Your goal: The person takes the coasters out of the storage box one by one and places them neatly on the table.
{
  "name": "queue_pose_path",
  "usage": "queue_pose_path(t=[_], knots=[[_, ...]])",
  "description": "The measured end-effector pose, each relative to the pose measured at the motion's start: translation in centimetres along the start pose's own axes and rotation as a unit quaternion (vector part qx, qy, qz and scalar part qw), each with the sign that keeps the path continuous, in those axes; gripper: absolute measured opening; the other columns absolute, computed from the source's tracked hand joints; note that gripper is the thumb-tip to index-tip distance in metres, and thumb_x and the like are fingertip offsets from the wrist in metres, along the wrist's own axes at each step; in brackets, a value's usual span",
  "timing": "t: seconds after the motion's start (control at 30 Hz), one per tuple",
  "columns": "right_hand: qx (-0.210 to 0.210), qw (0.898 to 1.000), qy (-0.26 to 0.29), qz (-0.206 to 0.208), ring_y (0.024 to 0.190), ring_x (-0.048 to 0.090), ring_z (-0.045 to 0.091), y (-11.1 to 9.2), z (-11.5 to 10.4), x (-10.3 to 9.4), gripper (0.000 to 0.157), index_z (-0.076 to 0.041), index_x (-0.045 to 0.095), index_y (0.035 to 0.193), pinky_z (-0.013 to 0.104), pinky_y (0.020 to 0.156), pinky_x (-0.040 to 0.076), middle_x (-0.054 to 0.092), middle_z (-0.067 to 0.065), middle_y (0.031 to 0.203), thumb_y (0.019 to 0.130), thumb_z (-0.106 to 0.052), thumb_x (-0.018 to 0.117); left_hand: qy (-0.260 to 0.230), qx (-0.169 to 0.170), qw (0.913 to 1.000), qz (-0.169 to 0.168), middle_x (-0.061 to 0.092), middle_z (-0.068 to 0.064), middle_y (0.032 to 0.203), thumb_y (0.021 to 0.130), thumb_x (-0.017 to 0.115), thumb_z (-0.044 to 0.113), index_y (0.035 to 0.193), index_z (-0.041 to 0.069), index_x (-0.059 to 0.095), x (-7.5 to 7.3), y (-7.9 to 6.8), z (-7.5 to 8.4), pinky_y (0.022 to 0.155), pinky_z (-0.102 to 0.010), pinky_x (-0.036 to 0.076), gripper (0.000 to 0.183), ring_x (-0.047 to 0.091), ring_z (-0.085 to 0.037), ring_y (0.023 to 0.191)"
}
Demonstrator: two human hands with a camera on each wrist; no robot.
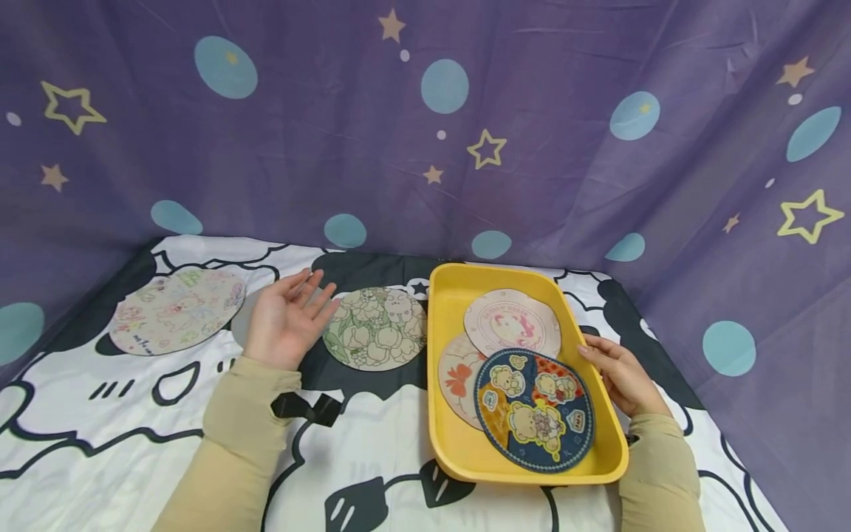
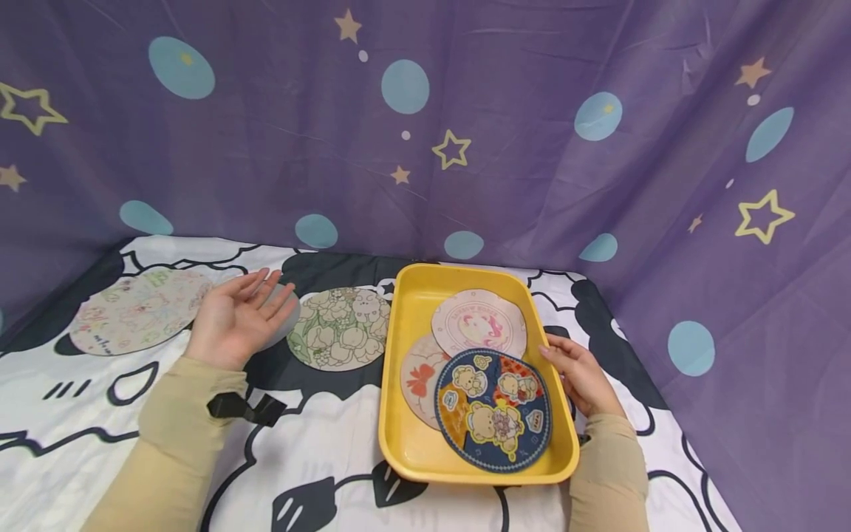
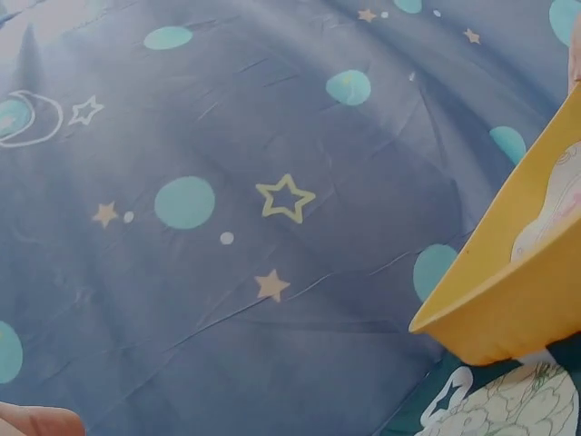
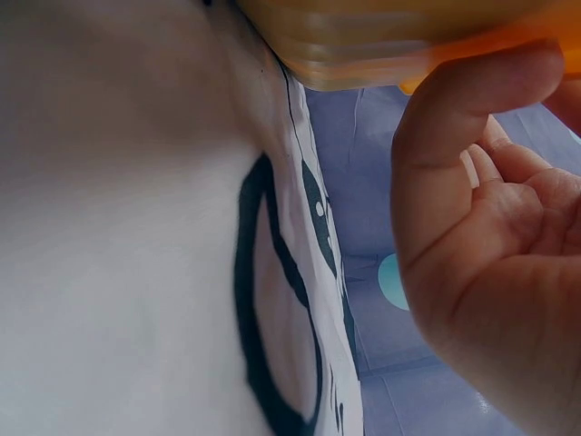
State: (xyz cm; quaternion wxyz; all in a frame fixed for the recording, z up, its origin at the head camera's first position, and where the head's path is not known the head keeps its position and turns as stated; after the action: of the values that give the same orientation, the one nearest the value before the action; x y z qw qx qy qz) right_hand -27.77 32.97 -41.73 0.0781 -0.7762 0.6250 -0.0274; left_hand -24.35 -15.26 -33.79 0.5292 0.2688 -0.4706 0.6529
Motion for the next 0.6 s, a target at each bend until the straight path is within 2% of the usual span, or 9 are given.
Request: queue_pose_path(t=[0.1,0.2,0.33,0.43,0.6], knots=[[0.004,1.0,0.0,0.004,0.091,0.07,0.008,0.0,0.0,0.0,0.025,-0.011,0.056,0.126,0.027,0.077,0.061,0.071,-0.008,0.102,0.102,-0.019,0.055,0.01,0.001,0.9999,-0.006,0.04,0.006,0.136,0.106,0.043,0.021,0.142,0.026,0.03,0.4,0.1,-0.5,0.122,-0.034,0.027,0.038,0.024,-0.02,0.15],[0.008,1.0,0.001,0.008,0.09,0.07,0.008,0.0,0.0,0.1,0.027,-0.01,0.055,0.128,0.026,0.077,0.061,0.071,-0.008,0.101,0.102,-0.02,0.056,0.014,-0.002,0.9998,-0.012,0.041,0.005,0.133,0.106,0.042,0.02,0.137,0.024,0.034,0.9,0.2,-1.0,0.122,-0.034,0.027,0.032,0.025,-0.02,0.149],[0.011,1.0,-0.003,0.012,0.089,0.07,0.008,0.1,0.0,0.0,0.023,-0.013,0.057,0.124,0.026,0.077,0.061,0.071,-0.008,0.101,0.102,-0.02,0.056,0.032,-0.004,0.9993,-0.017,0.042,0.004,0.13,0.107,0.04,0.02,0.126,0.021,0.04,1.5,0.4,-1.8,0.122,-0.034,0.028,0.019,0.026,-0.022,0.148],[0.012,1.0,-0.004,0.012,0.089,0.07,0.008,0.2,0.1,0.0,0.019,-0.017,0.058,0.12,0.027,0.077,0.061,0.071,-0.008,0.101,0.102,-0.021,0.055,0.048,-0.006,0.9986,-0.022,0.043,0.004,0.129,0.107,0.038,0.02,0.123,0.018,0.042,2.0,0.6,-2.5,0.122,-0.035,0.028,0.016,0.028,-0.023,0.147],[0.011,1.0,-0.001,0.012,0.089,0.07,0.008,0.3,0.2,0.0,0.019,-0.017,0.058,0.121,0.027,0.076,0.061,0.071,-0.008,0.101,0.102,-0.02,0.056,0.078,-0.009,0.9966,-0.025,0.045,0.002,0.127,0.107,0.039,0.019,0.118,0.015,0.043,3.0,1.0,-4.0,0.122,-0.037,0.029,0.013,0.033,-0.024,0.144]])
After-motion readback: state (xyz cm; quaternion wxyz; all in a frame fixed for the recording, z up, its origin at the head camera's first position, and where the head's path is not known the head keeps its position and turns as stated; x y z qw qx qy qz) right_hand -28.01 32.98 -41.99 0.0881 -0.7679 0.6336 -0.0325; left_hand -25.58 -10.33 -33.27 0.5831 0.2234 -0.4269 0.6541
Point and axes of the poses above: each hand's wrist, its own y-axis towards the middle knuckle, its own x-axis out of the palm, z = x × y, the point moved 4 cm from there along y, towards the middle knuckle
